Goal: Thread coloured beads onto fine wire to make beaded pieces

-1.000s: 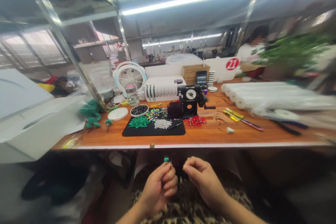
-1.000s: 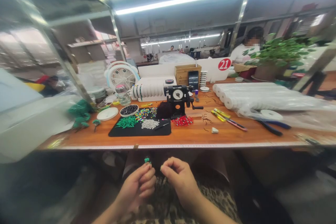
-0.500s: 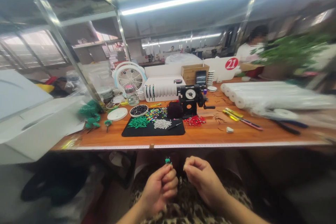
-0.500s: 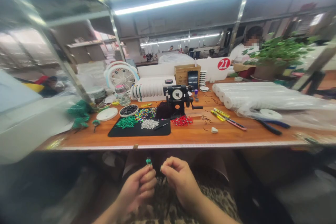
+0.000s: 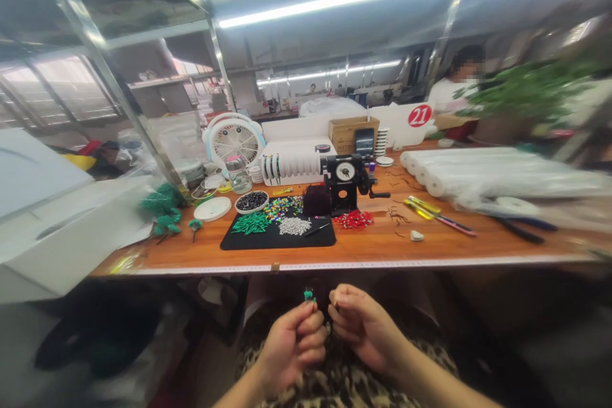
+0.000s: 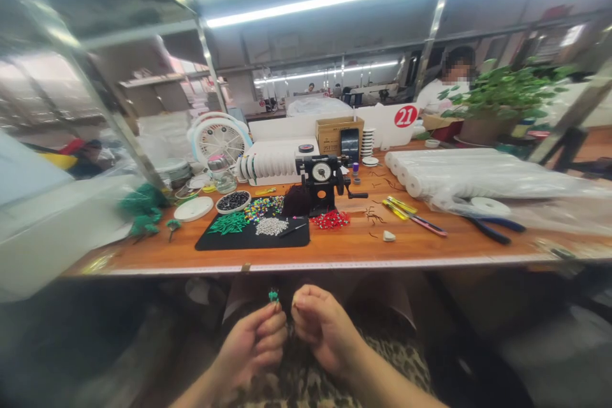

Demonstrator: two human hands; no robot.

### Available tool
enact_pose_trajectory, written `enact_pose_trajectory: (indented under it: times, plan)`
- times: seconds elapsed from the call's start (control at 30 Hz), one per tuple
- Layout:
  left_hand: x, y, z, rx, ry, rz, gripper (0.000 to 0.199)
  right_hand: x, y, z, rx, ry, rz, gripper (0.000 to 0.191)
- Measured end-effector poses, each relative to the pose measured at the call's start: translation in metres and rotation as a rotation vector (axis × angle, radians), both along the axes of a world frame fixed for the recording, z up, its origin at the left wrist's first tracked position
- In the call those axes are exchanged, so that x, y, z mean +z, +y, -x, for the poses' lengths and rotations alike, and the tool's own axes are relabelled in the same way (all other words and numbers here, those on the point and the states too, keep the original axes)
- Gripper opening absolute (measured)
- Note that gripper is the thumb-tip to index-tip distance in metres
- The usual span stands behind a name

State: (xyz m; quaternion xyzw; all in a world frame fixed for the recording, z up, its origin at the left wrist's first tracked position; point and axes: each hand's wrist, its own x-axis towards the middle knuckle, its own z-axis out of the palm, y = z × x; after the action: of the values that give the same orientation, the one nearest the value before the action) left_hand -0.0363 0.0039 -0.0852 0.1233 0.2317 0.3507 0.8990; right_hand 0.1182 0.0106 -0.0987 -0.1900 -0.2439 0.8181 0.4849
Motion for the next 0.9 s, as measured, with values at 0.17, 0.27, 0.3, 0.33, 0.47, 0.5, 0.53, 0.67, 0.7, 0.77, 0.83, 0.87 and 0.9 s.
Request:
enact_pose_trajectory:
  times: [0.17,0.27,0.3,0.33,0.47,0.5,0.53,0.67,0.7,0.77,0.83,0.87,0.9]
  plan:
    - [0.001,-0.001,0.000,0.002,0.014,-0.016,0.038,0.001,-0.002,0.000,-0.118,-0.325,-0.152,0.025]
    - [-0.001,-0.002,-0.001,0.029,0.099,-0.049,0.039,0.002,-0.007,-0.001,-0.361,-0.840,-0.546,0.020]
    - [-0.002,-0.002,-0.002,0.050,0.139,-0.066,0.038,0.002,-0.009,-0.001,-0.428,-0.975,-0.677,0.019]
    - [-0.003,-0.002,-0.002,0.067,0.185,-0.083,0.038,0.001,-0.011,-0.001,-0.479,-1.066,-0.780,0.019]
    - [-0.006,-0.003,-0.003,0.083,0.332,-0.136,0.040,-0.003,-0.013,0.000,-0.532,-1.173,-0.908,0.022]
    - [-0.005,-0.003,-0.003,0.076,0.354,-0.151,0.041,-0.003,-0.013,0.000,-0.520,-1.173,-0.898,0.022]
    - [-0.004,-0.003,-0.003,0.072,0.373,-0.169,0.041,-0.003,-0.013,-0.001,-0.499,-1.170,-0.884,0.022]
    - [0.001,-0.004,-0.003,0.092,0.437,-0.223,0.040,-0.002,-0.013,-0.002,-0.387,-1.131,-0.801,0.019]
    - [0.002,-0.004,-0.004,0.106,0.454,-0.226,0.040,-0.001,-0.013,-0.002,-0.356,-1.122,-0.770,0.017]
    - [0.003,-0.004,-0.003,0.136,0.495,-0.218,0.037,-0.001,-0.014,-0.003,-0.300,-1.113,-0.709,0.014]
    - [0.001,-0.004,-0.003,0.162,0.549,-0.204,0.034,-0.001,-0.014,-0.003,-0.267,-1.124,-0.673,0.015]
    - [0.000,-0.004,-0.002,0.178,0.578,-0.203,0.034,-0.001,-0.014,-0.003,-0.258,-1.132,-0.665,0.016]
    - [-0.001,-0.003,-0.001,0.193,0.606,-0.208,0.033,0.000,-0.014,-0.004,-0.257,-1.142,-0.659,0.016]
